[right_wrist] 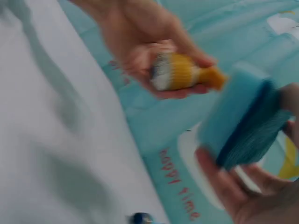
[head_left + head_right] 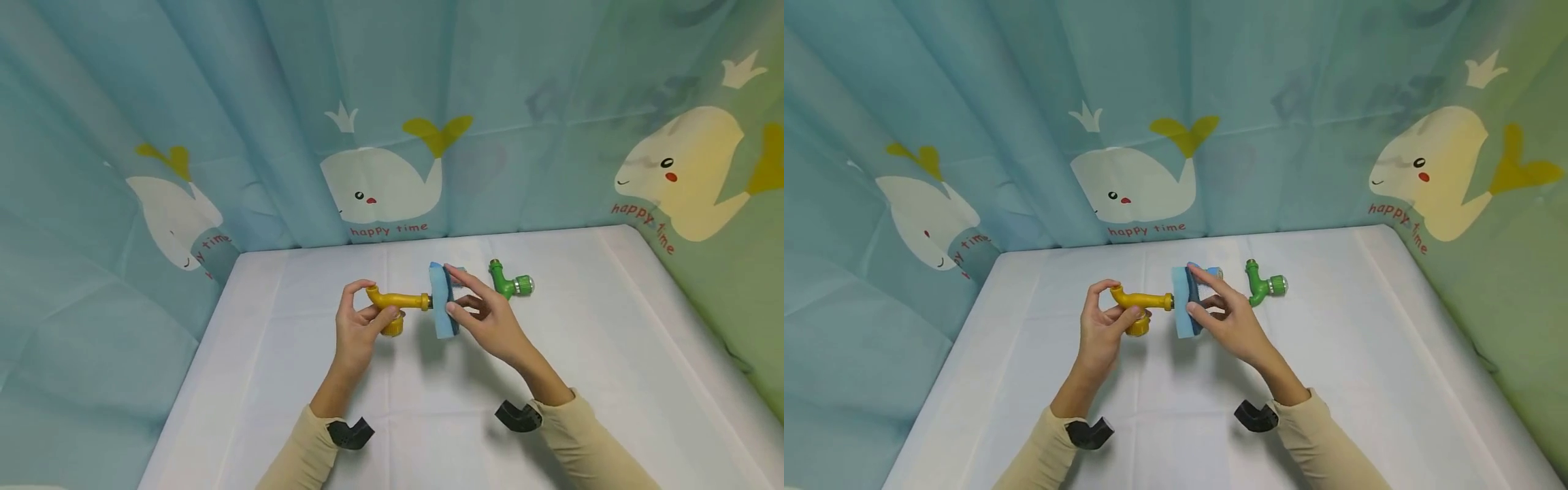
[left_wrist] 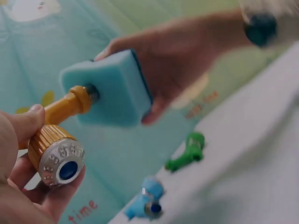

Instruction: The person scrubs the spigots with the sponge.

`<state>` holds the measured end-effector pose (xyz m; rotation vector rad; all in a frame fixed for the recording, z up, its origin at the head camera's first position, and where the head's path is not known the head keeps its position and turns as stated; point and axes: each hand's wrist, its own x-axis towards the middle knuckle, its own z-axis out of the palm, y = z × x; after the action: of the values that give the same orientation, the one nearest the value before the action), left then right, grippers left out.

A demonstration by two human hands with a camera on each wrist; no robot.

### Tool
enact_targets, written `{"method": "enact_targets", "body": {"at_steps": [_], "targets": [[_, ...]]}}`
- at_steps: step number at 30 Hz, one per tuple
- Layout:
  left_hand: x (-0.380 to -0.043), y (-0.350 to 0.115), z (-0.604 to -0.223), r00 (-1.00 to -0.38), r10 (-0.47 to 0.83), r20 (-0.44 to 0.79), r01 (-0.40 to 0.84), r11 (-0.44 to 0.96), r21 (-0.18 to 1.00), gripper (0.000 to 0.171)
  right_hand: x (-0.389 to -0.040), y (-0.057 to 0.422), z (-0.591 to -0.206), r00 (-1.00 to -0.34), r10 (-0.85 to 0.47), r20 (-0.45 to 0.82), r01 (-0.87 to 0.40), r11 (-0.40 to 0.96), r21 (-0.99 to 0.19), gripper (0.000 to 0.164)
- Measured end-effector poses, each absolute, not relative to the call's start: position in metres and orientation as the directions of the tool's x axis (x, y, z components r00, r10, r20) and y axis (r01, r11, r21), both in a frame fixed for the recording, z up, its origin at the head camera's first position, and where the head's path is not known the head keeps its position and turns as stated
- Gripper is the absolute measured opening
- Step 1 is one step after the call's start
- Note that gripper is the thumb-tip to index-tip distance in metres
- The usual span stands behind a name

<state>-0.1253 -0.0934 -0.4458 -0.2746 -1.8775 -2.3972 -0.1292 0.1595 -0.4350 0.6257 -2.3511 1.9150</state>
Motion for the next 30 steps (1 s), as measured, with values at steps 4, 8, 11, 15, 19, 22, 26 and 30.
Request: {"method": "enact_targets", "body": {"at_steps": [4, 8, 11, 15, 19, 22, 26, 30], "targets": [[-0.126, -0.093, -0.444, -0.981, 0.07, 0.181, 0.145, -0.352, 0.924, 0.047, -0.129, 0.158, -0.442, -0.931, -0.321, 0.177, -0.209, 0.071, -0.975, 0.059], [-0.13, -0.092, -0.446, -0.978, 0.042, 0.203, 0.181, -0.301, 0.936, 0.049, -0.124, 0.159, -0.436, -0.942, -0.284, 0.18, -0.192, 0.015, -0.981, 0.059], [-0.132, -0.092, -0.448, -0.978, 0.005, 0.206, 0.199, -0.237, 0.951, 0.049, -0.122, 0.16, -0.426, -0.929, -0.257, 0.265, -0.272, -0.008, -0.962, 0.061], [-0.131, -0.091, -0.449, -0.985, -0.023, 0.168, 0.169, -0.234, 0.957, 0.049, -0.126, 0.159, -0.43, -0.913, -0.277, 0.3, -0.34, 0.108, -0.934, 0.062], [-0.129, -0.089, -0.446, -0.997, 0.017, 0.079, 0.068, -0.336, 0.939, 0.051, -0.127, 0.16, -0.444, -0.932, -0.251, 0.262, -0.327, 0.267, -0.906, 0.063], [-0.129, -0.09, -0.444, -0.996, 0.091, 0.0, -0.039, -0.422, 0.906, 0.045, -0.127, 0.164, -0.446, -0.937, -0.222, 0.27, -0.327, 0.285, -0.901, 0.064], [-0.128, -0.09, -0.442, -0.982, 0.174, -0.07, -0.144, -0.462, 0.875, 0.035, -0.125, 0.166, -0.446, -0.934, -0.242, 0.264, -0.328, 0.282, -0.902, 0.064], [-0.126, -0.091, -0.441, -0.976, 0.199, -0.088, -0.174, -0.468, 0.866, 0.028, -0.123, 0.169, -0.449, -0.934, -0.258, 0.249, -0.322, 0.299, -0.898, 0.064]]}}
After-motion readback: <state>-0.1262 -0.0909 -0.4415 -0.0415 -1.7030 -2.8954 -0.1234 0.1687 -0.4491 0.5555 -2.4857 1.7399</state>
